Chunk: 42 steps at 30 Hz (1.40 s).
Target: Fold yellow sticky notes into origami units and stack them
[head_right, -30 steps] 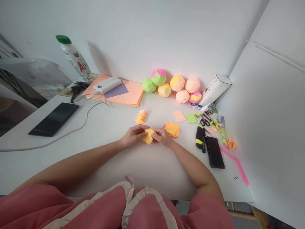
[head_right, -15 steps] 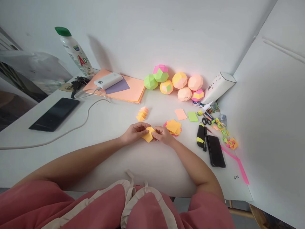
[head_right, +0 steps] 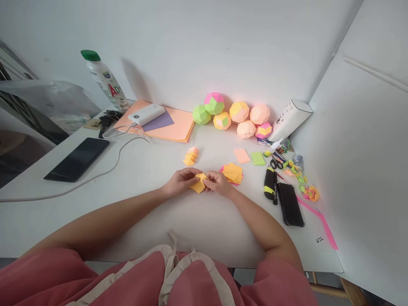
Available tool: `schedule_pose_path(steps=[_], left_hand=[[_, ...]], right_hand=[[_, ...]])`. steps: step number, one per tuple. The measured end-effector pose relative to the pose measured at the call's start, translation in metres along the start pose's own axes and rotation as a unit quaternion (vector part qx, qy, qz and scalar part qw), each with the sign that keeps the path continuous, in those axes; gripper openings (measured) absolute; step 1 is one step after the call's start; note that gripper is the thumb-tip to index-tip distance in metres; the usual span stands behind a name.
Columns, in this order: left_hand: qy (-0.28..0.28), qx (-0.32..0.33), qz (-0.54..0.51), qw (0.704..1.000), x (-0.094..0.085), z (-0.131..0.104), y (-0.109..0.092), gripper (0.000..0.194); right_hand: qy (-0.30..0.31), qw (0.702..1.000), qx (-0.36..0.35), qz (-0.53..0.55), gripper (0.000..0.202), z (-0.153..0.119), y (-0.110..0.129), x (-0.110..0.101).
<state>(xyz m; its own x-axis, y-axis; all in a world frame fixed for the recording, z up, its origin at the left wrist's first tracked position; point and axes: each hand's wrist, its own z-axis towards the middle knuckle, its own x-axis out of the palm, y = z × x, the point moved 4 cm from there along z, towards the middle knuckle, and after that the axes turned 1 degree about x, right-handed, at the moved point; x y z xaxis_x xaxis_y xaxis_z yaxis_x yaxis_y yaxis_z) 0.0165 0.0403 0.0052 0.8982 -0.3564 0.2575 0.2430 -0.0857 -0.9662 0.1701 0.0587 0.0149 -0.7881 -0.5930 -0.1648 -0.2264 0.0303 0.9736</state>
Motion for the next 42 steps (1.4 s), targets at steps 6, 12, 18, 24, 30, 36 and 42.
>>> schedule_pose_path(steps=[6, 12, 18, 24, 30, 36, 42], left_hand=[[-0.004, 0.004, 0.009, 1.0, -0.0004, 0.0004, 0.0002, 0.033], [0.012, 0.008, -0.013, 1.0, 0.0028, 0.0007, -0.0026, 0.032], [-0.011, 0.002, -0.025, 1.0, 0.0028, 0.0005, -0.0049, 0.035], [-0.015, 0.003, -0.023, 1.0, 0.0012, 0.0012, -0.0035, 0.036], [-0.012, 0.007, -0.011, 1.0, -0.0012, 0.0014, -0.0007, 0.032], [0.008, 0.01, -0.009, 1.0, -0.0002, 0.002, 0.0007, 0.032], [0.039, 0.006, 0.007, 0.999, 0.0033, 0.0003, -0.0018, 0.034]], right_hand=[[-0.004, 1.0, -0.008, -0.012, 0.014, -0.0002, -0.0009, 0.0004], [-0.033, 0.999, -0.018, 0.022, 0.023, -0.0019, 0.0008, 0.0], [-0.048, 0.997, -0.036, 0.05, 0.026, -0.0026, 0.0012, -0.0008], [-0.061, 0.996, -0.054, 0.045, 0.025, -0.0028, 0.0002, -0.0015], [-0.054, 0.997, -0.041, 0.028, 0.022, -0.0015, -0.0011, -0.0009], [-0.047, 0.998, -0.038, 0.029, 0.022, -0.0019, -0.0012, -0.0007], [-0.045, 0.997, -0.04, 0.039, 0.024, -0.0019, 0.001, -0.0032]])
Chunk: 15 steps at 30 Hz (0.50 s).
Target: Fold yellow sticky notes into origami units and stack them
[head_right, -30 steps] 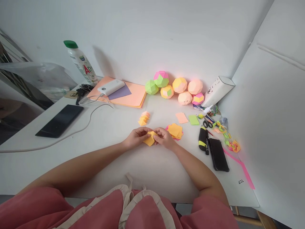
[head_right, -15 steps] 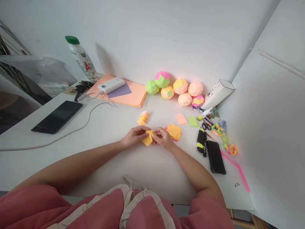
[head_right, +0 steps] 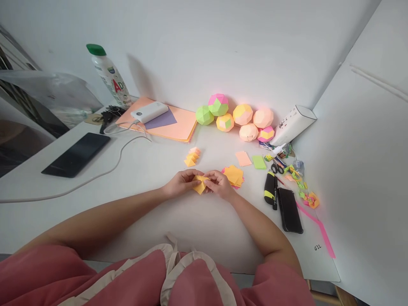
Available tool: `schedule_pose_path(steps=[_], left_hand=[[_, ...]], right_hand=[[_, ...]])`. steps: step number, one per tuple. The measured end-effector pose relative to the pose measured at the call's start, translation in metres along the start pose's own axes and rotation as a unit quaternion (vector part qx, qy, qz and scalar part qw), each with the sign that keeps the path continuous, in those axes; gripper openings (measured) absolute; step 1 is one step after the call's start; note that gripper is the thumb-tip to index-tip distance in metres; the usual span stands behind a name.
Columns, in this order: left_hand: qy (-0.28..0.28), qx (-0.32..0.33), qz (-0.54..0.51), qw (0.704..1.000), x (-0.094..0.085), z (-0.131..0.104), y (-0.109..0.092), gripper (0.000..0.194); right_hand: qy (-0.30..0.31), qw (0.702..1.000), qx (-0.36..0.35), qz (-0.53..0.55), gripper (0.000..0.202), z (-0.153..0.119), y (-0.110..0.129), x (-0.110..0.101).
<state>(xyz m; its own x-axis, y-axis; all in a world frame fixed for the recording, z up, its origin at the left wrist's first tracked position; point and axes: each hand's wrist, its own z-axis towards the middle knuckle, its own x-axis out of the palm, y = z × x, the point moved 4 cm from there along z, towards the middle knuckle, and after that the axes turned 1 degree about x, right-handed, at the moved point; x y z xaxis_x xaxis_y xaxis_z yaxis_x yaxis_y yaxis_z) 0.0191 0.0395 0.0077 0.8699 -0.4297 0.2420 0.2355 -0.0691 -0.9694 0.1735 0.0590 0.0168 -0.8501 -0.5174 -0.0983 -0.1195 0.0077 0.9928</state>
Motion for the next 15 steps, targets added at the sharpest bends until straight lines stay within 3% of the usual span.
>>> schedule_pose_path(steps=[15], left_hand=[[-0.02, 0.011, -0.047, 0.999, -0.0012, -0.0004, -0.0017, 0.034]], right_hand=[[-0.013, 1.0, 0.002, 0.006, 0.026, 0.0009, 0.0003, 0.0018]])
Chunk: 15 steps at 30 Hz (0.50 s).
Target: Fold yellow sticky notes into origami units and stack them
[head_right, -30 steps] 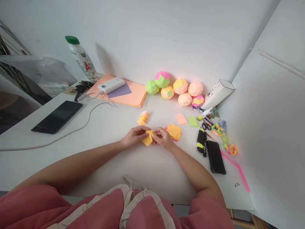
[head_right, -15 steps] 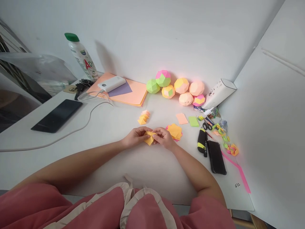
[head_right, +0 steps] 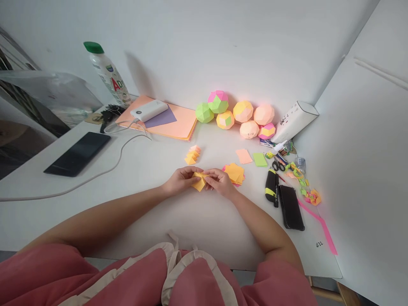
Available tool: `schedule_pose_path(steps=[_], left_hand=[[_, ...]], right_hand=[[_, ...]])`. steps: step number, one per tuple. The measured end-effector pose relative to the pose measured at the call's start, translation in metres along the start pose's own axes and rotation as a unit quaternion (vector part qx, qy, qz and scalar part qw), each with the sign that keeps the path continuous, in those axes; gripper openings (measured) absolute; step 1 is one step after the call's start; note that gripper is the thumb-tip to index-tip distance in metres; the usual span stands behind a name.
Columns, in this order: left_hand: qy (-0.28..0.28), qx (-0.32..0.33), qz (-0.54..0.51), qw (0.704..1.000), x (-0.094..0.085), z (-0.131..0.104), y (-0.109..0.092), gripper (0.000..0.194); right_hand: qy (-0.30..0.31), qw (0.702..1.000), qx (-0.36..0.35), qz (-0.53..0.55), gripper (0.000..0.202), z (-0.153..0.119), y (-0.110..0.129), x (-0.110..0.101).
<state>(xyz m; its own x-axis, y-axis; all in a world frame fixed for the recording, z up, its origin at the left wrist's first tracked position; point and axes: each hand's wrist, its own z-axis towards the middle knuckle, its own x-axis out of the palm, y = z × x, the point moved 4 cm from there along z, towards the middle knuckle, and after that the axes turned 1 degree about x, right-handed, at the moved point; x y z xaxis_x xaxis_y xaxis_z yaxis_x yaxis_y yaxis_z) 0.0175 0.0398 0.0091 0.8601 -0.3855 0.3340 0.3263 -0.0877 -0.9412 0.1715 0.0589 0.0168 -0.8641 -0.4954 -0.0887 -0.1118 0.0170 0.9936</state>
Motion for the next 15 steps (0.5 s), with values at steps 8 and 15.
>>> schedule_pose_path(steps=[8, 15], left_hand=[[-0.001, -0.007, 0.002, 1.0, 0.0004, 0.0006, -0.0002, 0.032], [-0.001, -0.006, 0.005, 1.0, -0.0003, 0.0003, 0.0005, 0.03]], right_hand=[[0.003, 1.0, -0.014, -0.004, 0.027, 0.0001, -0.0021, 0.0001], [-0.001, 1.0, -0.019, -0.004, 0.025, -0.0005, -0.0021, 0.0003]])
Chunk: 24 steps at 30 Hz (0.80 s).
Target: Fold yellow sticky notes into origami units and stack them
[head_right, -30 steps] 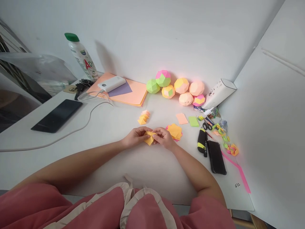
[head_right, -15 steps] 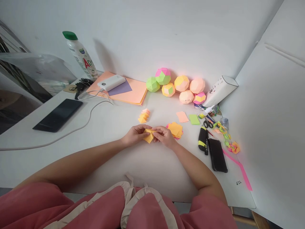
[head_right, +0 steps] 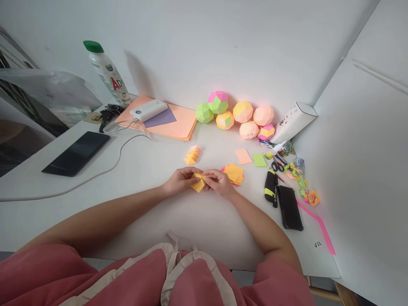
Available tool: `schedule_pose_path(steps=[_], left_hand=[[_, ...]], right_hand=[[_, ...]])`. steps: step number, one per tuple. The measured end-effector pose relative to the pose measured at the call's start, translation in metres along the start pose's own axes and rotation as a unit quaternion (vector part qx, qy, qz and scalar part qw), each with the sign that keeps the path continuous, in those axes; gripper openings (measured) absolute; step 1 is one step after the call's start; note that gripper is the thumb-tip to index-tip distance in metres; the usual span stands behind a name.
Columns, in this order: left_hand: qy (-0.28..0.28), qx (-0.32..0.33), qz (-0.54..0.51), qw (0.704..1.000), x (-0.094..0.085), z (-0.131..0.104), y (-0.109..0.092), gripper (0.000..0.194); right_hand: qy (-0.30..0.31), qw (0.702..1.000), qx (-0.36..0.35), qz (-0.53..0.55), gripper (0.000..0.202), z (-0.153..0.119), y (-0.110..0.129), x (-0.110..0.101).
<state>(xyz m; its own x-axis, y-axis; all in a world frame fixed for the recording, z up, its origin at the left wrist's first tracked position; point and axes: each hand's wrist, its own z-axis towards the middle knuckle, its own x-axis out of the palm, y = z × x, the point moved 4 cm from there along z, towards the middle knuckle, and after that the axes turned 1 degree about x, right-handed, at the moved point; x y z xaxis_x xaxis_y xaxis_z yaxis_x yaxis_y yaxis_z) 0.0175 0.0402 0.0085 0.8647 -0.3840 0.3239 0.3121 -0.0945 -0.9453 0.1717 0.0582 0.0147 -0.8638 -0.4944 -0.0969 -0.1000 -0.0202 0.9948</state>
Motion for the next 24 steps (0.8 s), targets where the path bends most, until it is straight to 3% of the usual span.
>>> schedule_pose_path(steps=[10, 24], left_hand=[[0.002, 0.001, -0.024, 1.0, 0.0002, 0.0002, -0.0004, 0.033], [-0.078, -0.01, 0.002, 0.997, -0.0053, 0.0003, 0.0037, 0.036]], right_hand=[[-0.002, 1.0, 0.001, -0.027, 0.022, -0.0018, 0.0018, 0.0021], [0.0, 0.998, -0.025, -0.065, 0.03, -0.0044, 0.0074, 0.0072]])
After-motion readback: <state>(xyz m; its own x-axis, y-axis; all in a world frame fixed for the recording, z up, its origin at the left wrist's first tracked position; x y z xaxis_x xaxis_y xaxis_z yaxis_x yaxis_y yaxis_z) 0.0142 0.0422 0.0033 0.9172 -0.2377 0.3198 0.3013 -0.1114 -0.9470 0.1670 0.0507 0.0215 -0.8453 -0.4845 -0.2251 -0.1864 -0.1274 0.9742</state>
